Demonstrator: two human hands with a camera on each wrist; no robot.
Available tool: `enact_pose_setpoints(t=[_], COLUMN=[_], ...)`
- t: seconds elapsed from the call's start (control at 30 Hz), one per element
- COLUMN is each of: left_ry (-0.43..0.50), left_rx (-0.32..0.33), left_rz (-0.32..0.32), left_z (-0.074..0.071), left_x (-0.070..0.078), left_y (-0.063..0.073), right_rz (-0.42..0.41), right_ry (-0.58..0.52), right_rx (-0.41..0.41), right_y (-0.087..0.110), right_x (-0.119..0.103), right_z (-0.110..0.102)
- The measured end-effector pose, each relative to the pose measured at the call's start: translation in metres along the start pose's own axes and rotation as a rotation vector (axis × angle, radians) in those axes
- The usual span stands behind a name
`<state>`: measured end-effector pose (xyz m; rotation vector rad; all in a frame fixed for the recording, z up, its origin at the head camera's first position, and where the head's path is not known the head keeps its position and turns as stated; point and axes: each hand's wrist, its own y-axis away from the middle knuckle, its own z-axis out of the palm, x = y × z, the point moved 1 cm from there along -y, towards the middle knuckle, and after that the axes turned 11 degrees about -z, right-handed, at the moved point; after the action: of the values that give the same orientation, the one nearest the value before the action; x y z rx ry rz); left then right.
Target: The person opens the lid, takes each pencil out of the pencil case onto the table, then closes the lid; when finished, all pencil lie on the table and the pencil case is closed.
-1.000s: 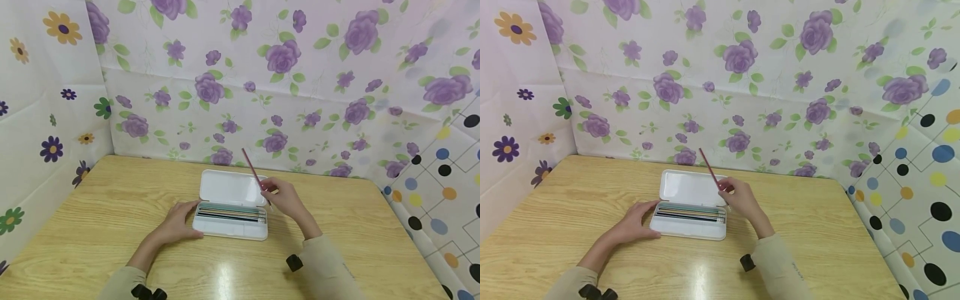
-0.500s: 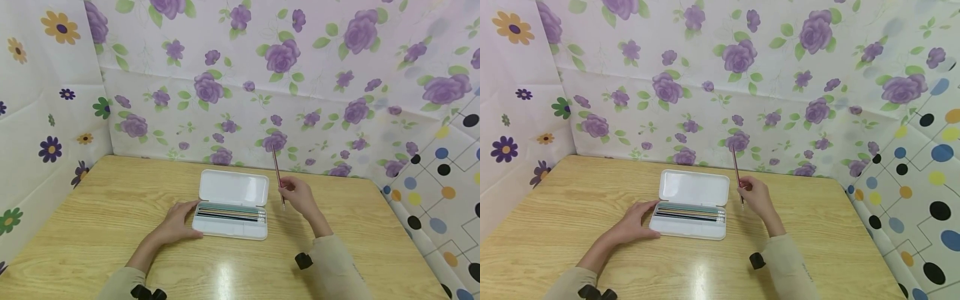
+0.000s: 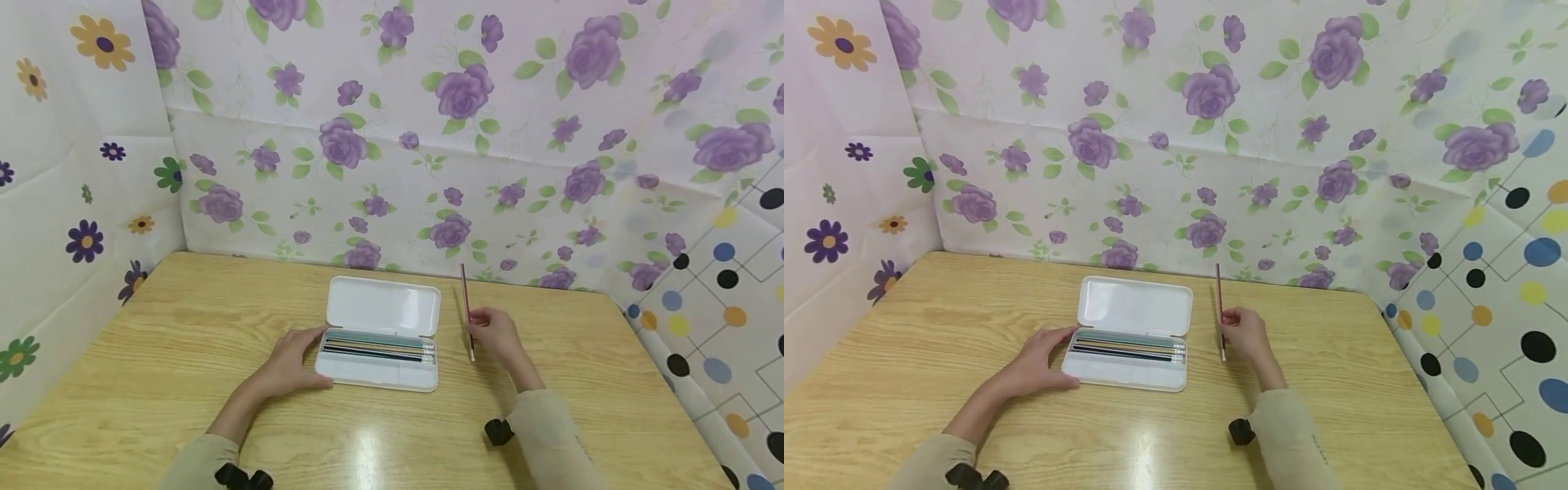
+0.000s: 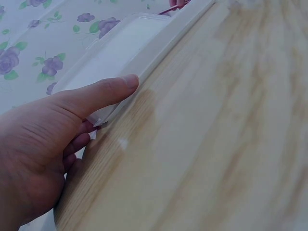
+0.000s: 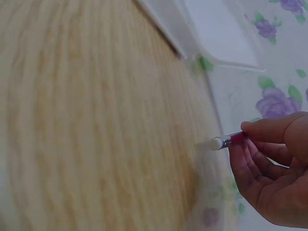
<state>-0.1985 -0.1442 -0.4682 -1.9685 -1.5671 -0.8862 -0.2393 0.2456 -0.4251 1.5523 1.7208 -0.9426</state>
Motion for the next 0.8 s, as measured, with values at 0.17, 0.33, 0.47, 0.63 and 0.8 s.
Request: enact_pose_setpoints(t=[0.17, 0.33, 0.47, 0.63, 0.8], left_ry=[-0.006, -0.006, -0.006, -0.005, -0.012], left_rx=[0.000, -0.004, 0.001, 0.005, 0.002], left_rz=[0.002, 0.003, 0.005, 0.010, 0.014], left_z=[-0.001, -0.001, -0.002, -0.002, -0.001], left_x=[0.000, 0.000, 0.000, 0.000, -0.001], left_y=[0.000, -0.001, -0.001, 0.000, -0.001], right_rz=[0.018, 0.031, 0.015, 0.010, 0.011], right_ry=[0.052, 0.100, 0.134, 0.180, 0.217], right_rx=[-0.014, -0.019, -0.031, -0.033, -0.035], right_y=[0.000, -0.001, -0.001, -0.001, 0.000], right_x=[0.008, 0.013, 0.009, 0.006, 0.004], right_z=[0.005, 0.010, 0.013, 0.016, 0.016])
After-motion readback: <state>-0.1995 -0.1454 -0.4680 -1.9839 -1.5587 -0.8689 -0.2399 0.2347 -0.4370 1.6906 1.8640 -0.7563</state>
